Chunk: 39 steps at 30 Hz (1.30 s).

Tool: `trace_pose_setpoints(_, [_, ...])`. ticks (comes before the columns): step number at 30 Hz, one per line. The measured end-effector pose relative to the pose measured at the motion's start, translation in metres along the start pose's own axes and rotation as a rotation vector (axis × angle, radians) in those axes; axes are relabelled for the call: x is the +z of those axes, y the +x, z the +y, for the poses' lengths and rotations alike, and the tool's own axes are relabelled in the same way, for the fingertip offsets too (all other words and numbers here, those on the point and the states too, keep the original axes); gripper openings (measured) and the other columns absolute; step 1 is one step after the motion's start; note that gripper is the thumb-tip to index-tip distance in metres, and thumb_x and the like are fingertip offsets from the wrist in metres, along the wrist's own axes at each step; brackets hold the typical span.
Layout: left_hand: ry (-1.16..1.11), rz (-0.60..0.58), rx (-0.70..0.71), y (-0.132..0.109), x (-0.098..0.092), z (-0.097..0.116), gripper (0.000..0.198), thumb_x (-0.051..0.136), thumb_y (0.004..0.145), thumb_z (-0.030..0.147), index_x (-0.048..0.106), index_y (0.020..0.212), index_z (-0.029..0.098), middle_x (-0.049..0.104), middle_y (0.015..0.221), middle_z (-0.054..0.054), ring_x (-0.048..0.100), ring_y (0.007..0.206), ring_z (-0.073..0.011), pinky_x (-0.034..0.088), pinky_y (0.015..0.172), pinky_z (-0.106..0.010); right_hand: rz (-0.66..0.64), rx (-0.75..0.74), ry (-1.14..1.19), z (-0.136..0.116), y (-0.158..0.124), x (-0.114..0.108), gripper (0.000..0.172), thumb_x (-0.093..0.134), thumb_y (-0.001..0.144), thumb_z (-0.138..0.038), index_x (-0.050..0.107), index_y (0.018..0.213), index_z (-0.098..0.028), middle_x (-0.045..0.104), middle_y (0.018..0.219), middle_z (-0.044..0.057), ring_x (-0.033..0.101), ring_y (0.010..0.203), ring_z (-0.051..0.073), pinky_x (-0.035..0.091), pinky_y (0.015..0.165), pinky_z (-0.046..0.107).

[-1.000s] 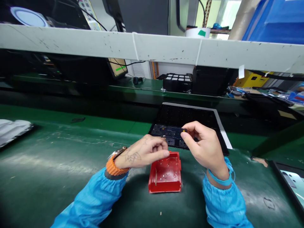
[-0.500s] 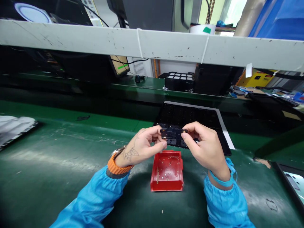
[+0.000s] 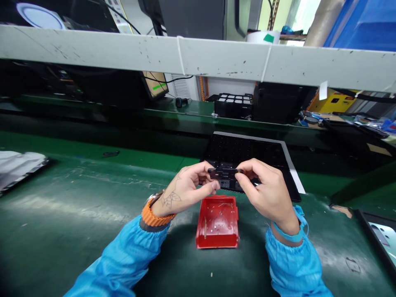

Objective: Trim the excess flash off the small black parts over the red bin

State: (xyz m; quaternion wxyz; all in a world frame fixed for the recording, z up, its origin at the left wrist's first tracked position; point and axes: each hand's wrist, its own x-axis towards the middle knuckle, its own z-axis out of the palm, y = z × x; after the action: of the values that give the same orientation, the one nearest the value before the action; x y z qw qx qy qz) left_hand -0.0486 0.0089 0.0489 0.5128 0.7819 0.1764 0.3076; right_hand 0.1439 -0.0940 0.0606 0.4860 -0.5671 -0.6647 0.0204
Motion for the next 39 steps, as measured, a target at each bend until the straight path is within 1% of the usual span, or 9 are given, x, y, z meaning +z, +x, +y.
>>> trace_pose_setpoints(8, [0.313, -0.099, 0.096, -0.002, -0.011, 0.004, 0.01, 0.063, 0.087, 0.025, 0.066, 0.088, 0.015, 0.07, 0.078, -0.001, 0.063, 0.069, -0.0134, 0.047, 0.065, -0.024, -0.022, 0.099, 0.089, 0.002, -0.001, 0.0, 0.006, 0.065, 0.092, -0.022, 0.069, 0.096, -0.02, 0.067, 0.075, 0.0, 0.066, 0.061, 0.015, 0.053, 0.055, 0.024])
trace_pose_setpoints(14, [0.38, -0.461, 0.122, -0.001, -0.019, 0.005, 0.019, 0.054, 0.092, 0.017, 0.073, 0.093, 0.018, 0.076, 0.074, 0.0, 0.069, 0.069, -0.0135, 0.049, 0.073, -0.024, -0.037, 0.144, 0.197, 0.001, -0.001, 0.001, 0.008, 0.066, 0.091, -0.022, 0.071, 0.098, -0.019, 0.066, 0.075, -0.001, 0.068, 0.059, 0.014, 0.056, 0.053, 0.023])
trace_pose_setpoints(18, [0.415, -0.429, 0.168, -0.001, -0.02, 0.002, 0.021, 0.064, 0.088, 0.021, 0.073, 0.108, 0.019, 0.077, 0.112, -0.006, 0.071, 0.102, -0.0208, 0.051, 0.09, -0.029, -0.038, 0.139, 0.225, -0.001, 0.0, 0.001, 0.008, 0.065, 0.091, -0.02, 0.071, 0.096, -0.019, 0.066, 0.074, -0.001, 0.067, 0.059, 0.014, 0.055, 0.053, 0.021])
trace_pose_setpoints(22, [0.318, -0.456, 0.09, -0.002, -0.022, 0.004, 0.017, 0.07, 0.088, 0.03, 0.073, 0.099, 0.018, 0.08, 0.098, -0.003, 0.073, 0.101, -0.0209, 0.05, 0.098, -0.032, -0.052, 0.14, 0.224, -0.002, -0.001, -0.001, 0.008, 0.065, 0.091, -0.019, 0.071, 0.096, -0.019, 0.067, 0.074, -0.001, 0.066, 0.059, 0.013, 0.054, 0.053, 0.021])
trace_pose_setpoints(24, [0.246, -0.404, 0.091, -0.002, -0.02, 0.005, 0.024, 0.071, 0.088, 0.034, 0.072, 0.105, 0.018, 0.079, 0.098, -0.004, 0.073, 0.096, -0.0208, 0.053, 0.095, -0.032, -0.066, 0.144, 0.223, -0.002, -0.001, 0.0, 0.009, 0.064, 0.091, -0.019, 0.071, 0.097, -0.018, 0.067, 0.074, -0.001, 0.066, 0.058, 0.013, 0.053, 0.053, 0.021])
trace_pose_setpoints(27, [0.121, -0.188, 0.1, -0.002, -0.012, 0.003, 0.042, 0.07, 0.089, 0.038, 0.064, 0.124, 0.015, 0.077, 0.108, -0.009, 0.074, 0.094, -0.0211, 0.057, 0.085, -0.031, -0.102, 0.139, 0.231, -0.003, 0.0, 0.004, 0.01, 0.063, 0.092, -0.019, 0.072, 0.097, -0.017, 0.068, 0.074, 0.0, 0.066, 0.059, 0.013, 0.053, 0.053, 0.021])
trace_pose_setpoints(31, [0.014, 0.025, 0.071, -0.003, 0.003, -0.002, 0.033, 0.063, 0.093, 0.035, 0.064, 0.116, 0.012, 0.075, 0.089, -0.007, 0.072, 0.068, -0.0163, 0.057, 0.066, -0.026, -0.132, 0.113, 0.257, -0.004, 0.001, 0.014, 0.01, 0.063, 0.093, -0.02, 0.072, 0.095, -0.017, 0.068, 0.071, -0.001, 0.064, 0.056, 0.012, 0.051, 0.051, 0.021])
trace_pose_setpoints(35, [0.105, 0.111, 0.084, -0.004, 0.007, 0.0, 0.02, 0.063, 0.089, 0.027, 0.068, 0.102, 0.012, 0.071, 0.076, -0.003, 0.068, 0.056, -0.0129, 0.053, 0.055, -0.021, -0.127, 0.108, 0.269, -0.005, 0.002, 0.018, 0.011, 0.062, 0.094, -0.02, 0.072, 0.091, -0.017, 0.066, 0.064, -0.002, 0.063, 0.052, 0.011, 0.05, 0.049, 0.02])
trace_pose_setpoints(39, [0.092, 0.137, 0.073, -0.004, 0.007, 0.004, 0.022, 0.063, 0.088, 0.025, 0.07, 0.104, 0.011, 0.071, 0.071, -0.002, 0.066, 0.054, -0.0123, 0.054, 0.053, -0.02, -0.106, 0.099, 0.271, -0.003, 0.001, 0.02, 0.008, 0.064, 0.094, -0.02, 0.071, 0.095, -0.018, 0.067, 0.068, -0.002, 0.065, 0.055, 0.011, 0.052, 0.052, 0.02])
